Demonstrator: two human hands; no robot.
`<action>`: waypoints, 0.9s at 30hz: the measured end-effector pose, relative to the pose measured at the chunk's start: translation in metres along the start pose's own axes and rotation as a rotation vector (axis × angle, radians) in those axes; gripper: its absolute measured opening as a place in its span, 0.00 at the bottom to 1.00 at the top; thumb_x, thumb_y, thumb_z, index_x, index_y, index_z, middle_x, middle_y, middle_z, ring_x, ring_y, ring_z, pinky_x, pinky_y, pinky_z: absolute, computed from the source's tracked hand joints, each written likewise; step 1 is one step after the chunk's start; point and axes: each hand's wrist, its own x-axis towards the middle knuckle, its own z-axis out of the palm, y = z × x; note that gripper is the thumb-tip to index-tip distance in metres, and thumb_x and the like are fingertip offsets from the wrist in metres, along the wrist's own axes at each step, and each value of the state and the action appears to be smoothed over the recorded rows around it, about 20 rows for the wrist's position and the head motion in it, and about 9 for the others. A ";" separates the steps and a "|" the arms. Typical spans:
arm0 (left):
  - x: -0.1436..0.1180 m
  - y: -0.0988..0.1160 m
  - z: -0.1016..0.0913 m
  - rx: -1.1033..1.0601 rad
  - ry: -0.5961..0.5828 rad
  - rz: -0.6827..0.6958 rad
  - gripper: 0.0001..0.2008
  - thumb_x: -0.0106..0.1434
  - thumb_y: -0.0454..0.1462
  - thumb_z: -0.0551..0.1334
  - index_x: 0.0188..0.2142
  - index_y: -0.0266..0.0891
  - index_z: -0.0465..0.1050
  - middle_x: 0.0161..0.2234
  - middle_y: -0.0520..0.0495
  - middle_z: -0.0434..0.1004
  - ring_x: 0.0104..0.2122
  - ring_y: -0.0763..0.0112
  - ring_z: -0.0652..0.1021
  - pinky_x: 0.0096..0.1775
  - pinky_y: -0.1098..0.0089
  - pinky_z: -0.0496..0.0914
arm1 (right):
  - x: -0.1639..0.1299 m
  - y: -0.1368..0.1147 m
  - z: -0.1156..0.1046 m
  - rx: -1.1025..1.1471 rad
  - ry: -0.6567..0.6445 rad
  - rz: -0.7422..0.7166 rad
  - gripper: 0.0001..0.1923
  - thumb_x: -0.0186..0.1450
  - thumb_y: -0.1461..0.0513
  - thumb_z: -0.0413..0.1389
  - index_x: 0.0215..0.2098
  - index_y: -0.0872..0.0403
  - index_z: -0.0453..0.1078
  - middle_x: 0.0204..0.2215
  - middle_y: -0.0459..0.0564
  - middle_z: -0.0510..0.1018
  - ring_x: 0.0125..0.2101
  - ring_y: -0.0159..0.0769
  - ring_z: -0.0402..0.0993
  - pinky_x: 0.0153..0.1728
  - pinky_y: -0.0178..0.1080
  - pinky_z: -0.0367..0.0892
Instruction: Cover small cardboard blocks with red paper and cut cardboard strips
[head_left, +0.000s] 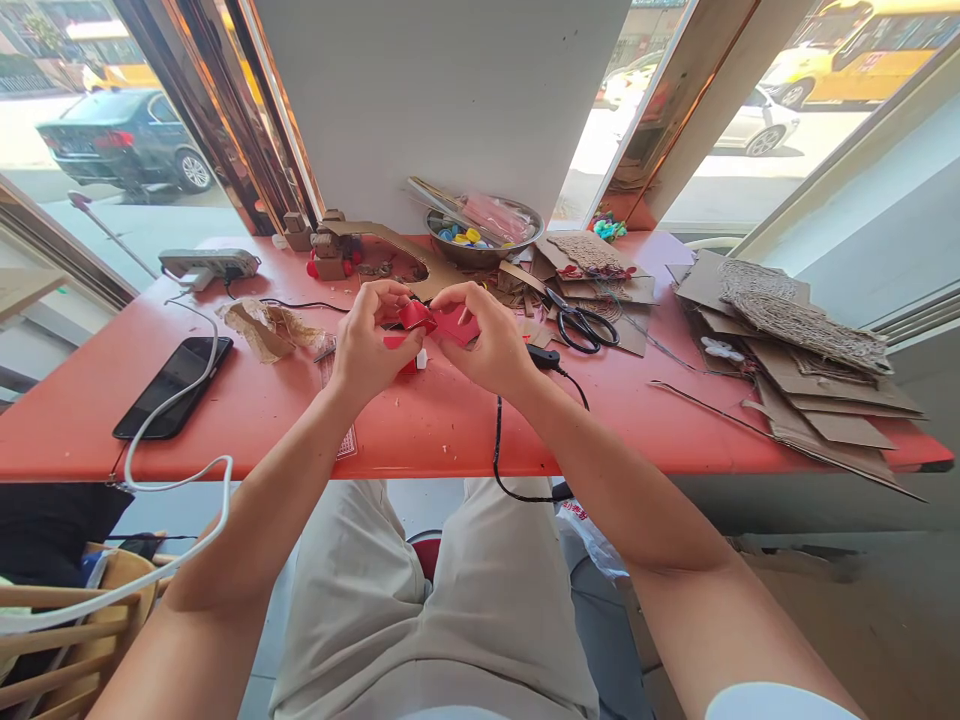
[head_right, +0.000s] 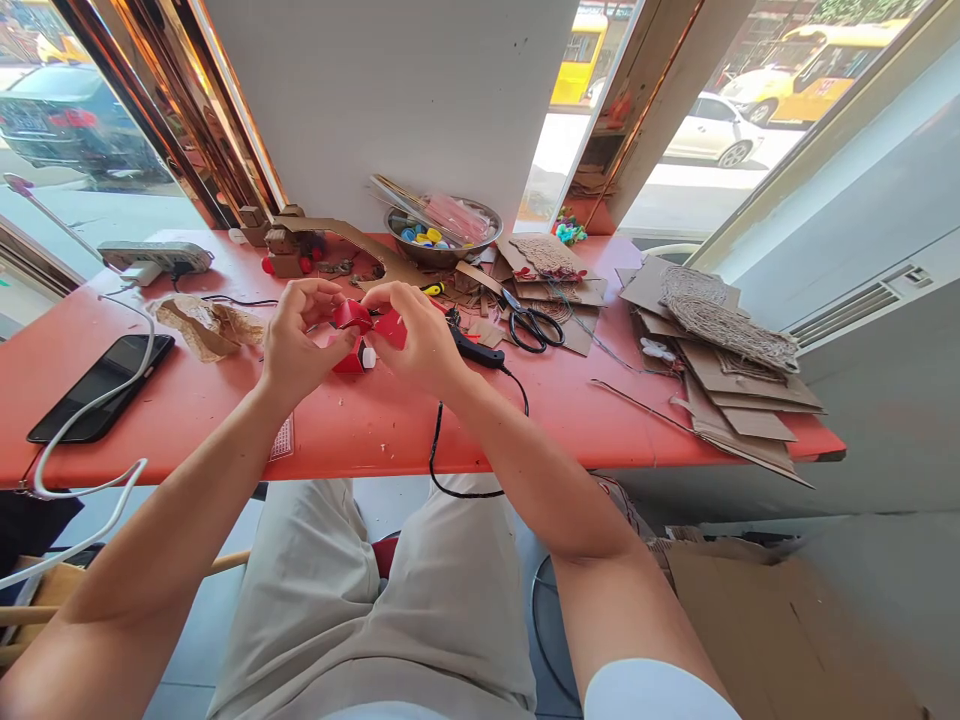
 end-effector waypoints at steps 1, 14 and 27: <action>0.000 0.000 0.001 0.006 0.012 -0.002 0.20 0.53 0.36 0.70 0.46 0.45 0.71 0.39 0.52 0.82 0.39 0.66 0.85 0.47 0.63 0.81 | -0.001 0.000 0.001 -0.038 -0.013 -0.019 0.08 0.68 0.59 0.62 0.45 0.47 0.70 0.45 0.50 0.83 0.46 0.42 0.79 0.48 0.47 0.75; -0.001 0.003 0.004 -0.075 0.035 -0.068 0.21 0.56 0.47 0.75 0.44 0.45 0.72 0.34 0.53 0.82 0.35 0.67 0.84 0.40 0.66 0.81 | -0.001 -0.004 0.013 0.065 0.065 0.214 0.09 0.64 0.58 0.63 0.41 0.49 0.72 0.40 0.49 0.85 0.42 0.42 0.80 0.49 0.47 0.75; 0.001 0.005 0.001 -0.204 0.016 -0.113 0.16 0.58 0.44 0.73 0.42 0.45 0.73 0.34 0.51 0.86 0.37 0.66 0.87 0.41 0.66 0.82 | 0.000 -0.003 0.010 0.173 0.164 0.309 0.12 0.61 0.58 0.66 0.41 0.49 0.72 0.38 0.48 0.85 0.39 0.40 0.81 0.45 0.46 0.77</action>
